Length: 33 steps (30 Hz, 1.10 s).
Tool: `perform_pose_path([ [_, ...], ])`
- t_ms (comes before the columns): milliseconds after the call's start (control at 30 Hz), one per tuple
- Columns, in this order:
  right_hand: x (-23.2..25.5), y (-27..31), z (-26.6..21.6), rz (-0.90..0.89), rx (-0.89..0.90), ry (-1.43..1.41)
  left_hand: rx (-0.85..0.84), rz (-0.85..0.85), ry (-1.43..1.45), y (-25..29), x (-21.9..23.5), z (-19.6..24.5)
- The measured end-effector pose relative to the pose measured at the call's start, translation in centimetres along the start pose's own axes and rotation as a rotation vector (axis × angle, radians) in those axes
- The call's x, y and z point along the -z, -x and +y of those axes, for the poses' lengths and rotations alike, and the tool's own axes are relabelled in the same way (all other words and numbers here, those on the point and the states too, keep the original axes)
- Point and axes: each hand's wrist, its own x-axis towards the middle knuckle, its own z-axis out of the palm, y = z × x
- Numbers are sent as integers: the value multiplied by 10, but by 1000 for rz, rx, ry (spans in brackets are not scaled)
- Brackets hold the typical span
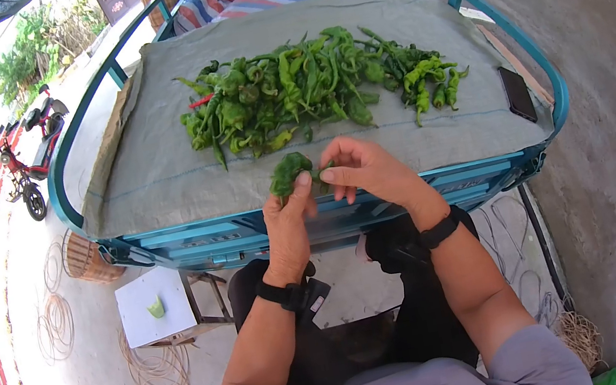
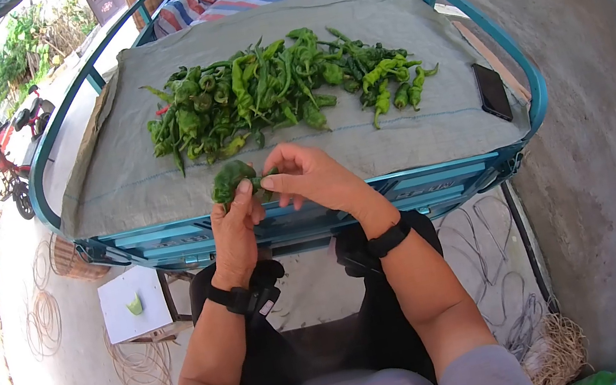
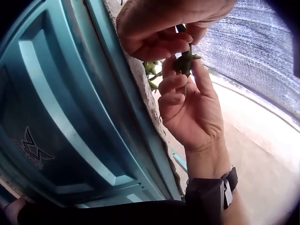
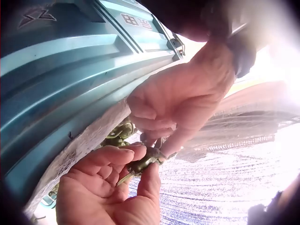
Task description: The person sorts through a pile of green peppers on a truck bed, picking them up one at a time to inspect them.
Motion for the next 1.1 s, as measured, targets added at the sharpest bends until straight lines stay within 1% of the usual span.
perform_pose_path([
  [100, 0, -1, 0, -34, -20, 30, -3, 17, 1, 0, 1, 0],
  [200, -1, -1, -1, -69, -24, 6, -9, -22, -29, -1, 6, -1],
  [300, 0, -3, 6, -65, -7, 22, 52, -47, -14, -2, 6, 4],
  [400, -2, -5, 7, -32, 22, 11, -4, -88, -42, -2, 3, 3],
  [500, -2, -5, 8, -10, 22, -37, -10, -110, -83, -1, 3, 2],
  [600, -2, -3, 1, 1, -22, -61, 3, -174, -82, -1, 4, 0],
  [700, -1, -2, 3, 6, -14, -135, 6, -204, -170, -1, 5, 0],
  [900, -6, -1, 2, 2, -32, -87, 31, -161, -140, 0, 4, 2],
  [1100, -5, -2, 2, -28, -51, -118, 64, -205, -149, 0, 6, 5],
])
